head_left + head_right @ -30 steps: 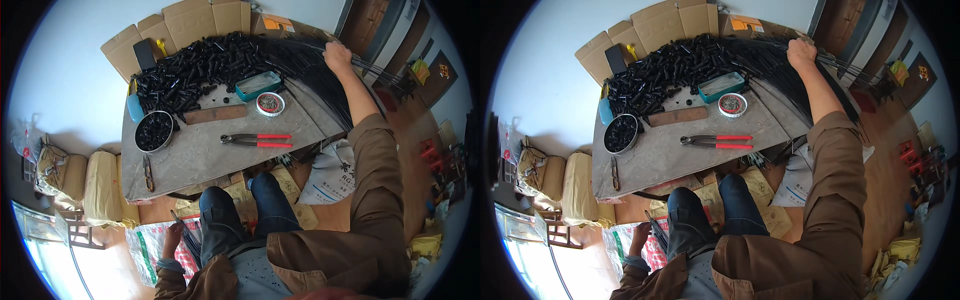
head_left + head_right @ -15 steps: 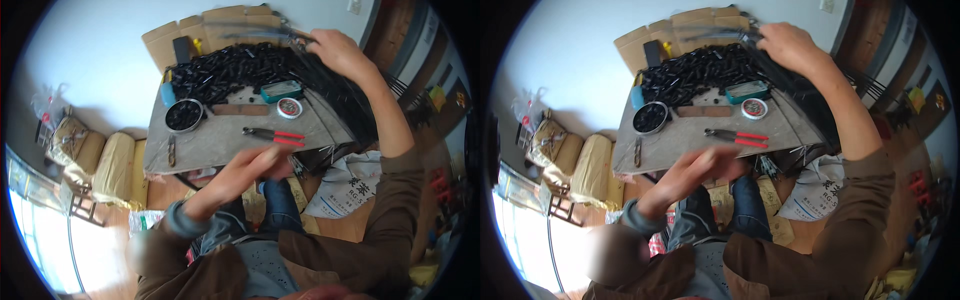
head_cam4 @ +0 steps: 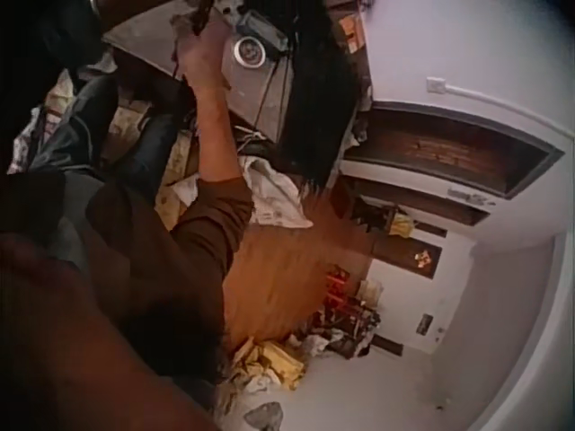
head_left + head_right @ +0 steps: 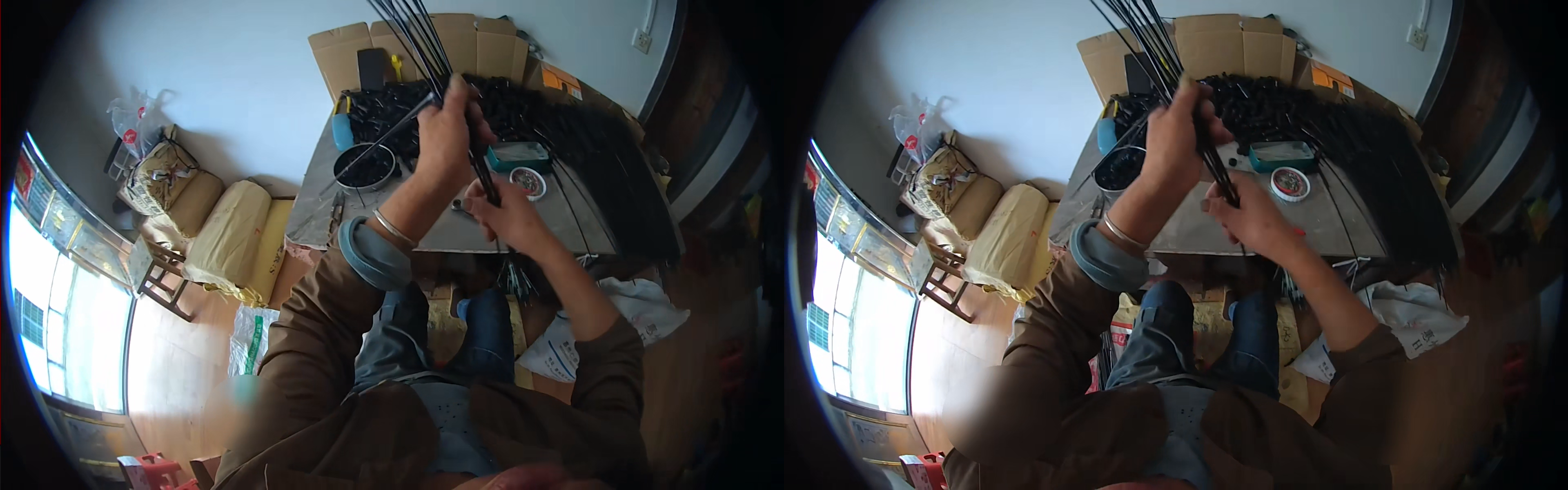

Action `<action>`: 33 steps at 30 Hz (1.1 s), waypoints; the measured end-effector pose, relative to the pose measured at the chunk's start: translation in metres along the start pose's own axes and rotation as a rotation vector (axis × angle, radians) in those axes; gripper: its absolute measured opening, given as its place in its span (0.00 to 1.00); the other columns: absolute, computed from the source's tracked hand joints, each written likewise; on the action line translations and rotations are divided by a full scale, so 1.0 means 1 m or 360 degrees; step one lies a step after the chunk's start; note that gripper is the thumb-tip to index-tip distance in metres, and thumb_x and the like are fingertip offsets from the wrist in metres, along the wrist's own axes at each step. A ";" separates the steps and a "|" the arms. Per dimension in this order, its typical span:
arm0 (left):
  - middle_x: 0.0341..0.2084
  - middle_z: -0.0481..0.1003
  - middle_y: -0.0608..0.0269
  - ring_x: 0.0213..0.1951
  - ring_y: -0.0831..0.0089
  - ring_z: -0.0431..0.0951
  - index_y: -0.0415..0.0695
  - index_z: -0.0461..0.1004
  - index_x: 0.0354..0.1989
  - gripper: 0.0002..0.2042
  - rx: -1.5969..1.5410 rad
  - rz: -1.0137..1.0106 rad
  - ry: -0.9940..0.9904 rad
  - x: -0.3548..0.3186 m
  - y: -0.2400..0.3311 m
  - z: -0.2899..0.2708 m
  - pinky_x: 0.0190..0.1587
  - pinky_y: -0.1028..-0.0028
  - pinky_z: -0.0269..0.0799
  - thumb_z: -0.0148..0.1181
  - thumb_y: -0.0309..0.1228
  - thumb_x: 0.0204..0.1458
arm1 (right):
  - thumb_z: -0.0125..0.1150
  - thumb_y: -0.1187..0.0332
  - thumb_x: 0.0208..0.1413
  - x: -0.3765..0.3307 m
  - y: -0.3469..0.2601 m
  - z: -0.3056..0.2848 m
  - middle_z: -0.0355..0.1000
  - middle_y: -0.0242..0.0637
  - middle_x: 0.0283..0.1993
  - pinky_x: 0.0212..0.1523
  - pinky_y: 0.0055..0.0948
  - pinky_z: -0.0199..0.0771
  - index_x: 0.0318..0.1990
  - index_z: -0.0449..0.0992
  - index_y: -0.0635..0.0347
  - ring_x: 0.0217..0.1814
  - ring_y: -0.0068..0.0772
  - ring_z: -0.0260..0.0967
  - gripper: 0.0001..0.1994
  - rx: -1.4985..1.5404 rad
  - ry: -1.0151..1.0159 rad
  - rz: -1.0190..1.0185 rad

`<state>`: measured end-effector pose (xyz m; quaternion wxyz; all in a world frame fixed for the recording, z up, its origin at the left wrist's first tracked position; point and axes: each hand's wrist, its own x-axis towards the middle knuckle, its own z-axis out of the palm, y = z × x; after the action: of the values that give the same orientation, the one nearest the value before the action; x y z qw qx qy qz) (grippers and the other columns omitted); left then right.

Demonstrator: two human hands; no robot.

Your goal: Assembling black rods with connectors and using wire cutters to trim excess materials.

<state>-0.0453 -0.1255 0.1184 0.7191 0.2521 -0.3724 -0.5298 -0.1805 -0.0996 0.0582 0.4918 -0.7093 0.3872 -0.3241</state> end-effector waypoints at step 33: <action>0.38 0.77 0.52 0.41 0.58 0.79 0.34 0.68 0.49 0.21 0.0755 -0.0654 -0.0842 0.062 0.032 -0.056 0.47 0.59 0.75 0.46 0.43 0.64 | 0.44 0.54 0.67 0.001 -0.009 0.041 0.58 0.25 0.23 0.13 0.18 0.51 0.49 0.67 0.63 0.15 0.13 0.49 0.19 0.1356 -0.0187 0.0145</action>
<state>0.0284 -0.1758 0.1261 0.3997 0.3352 -0.5982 -0.6083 -0.1436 -0.0800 0.0542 0.7758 -0.4422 0.2210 -0.3920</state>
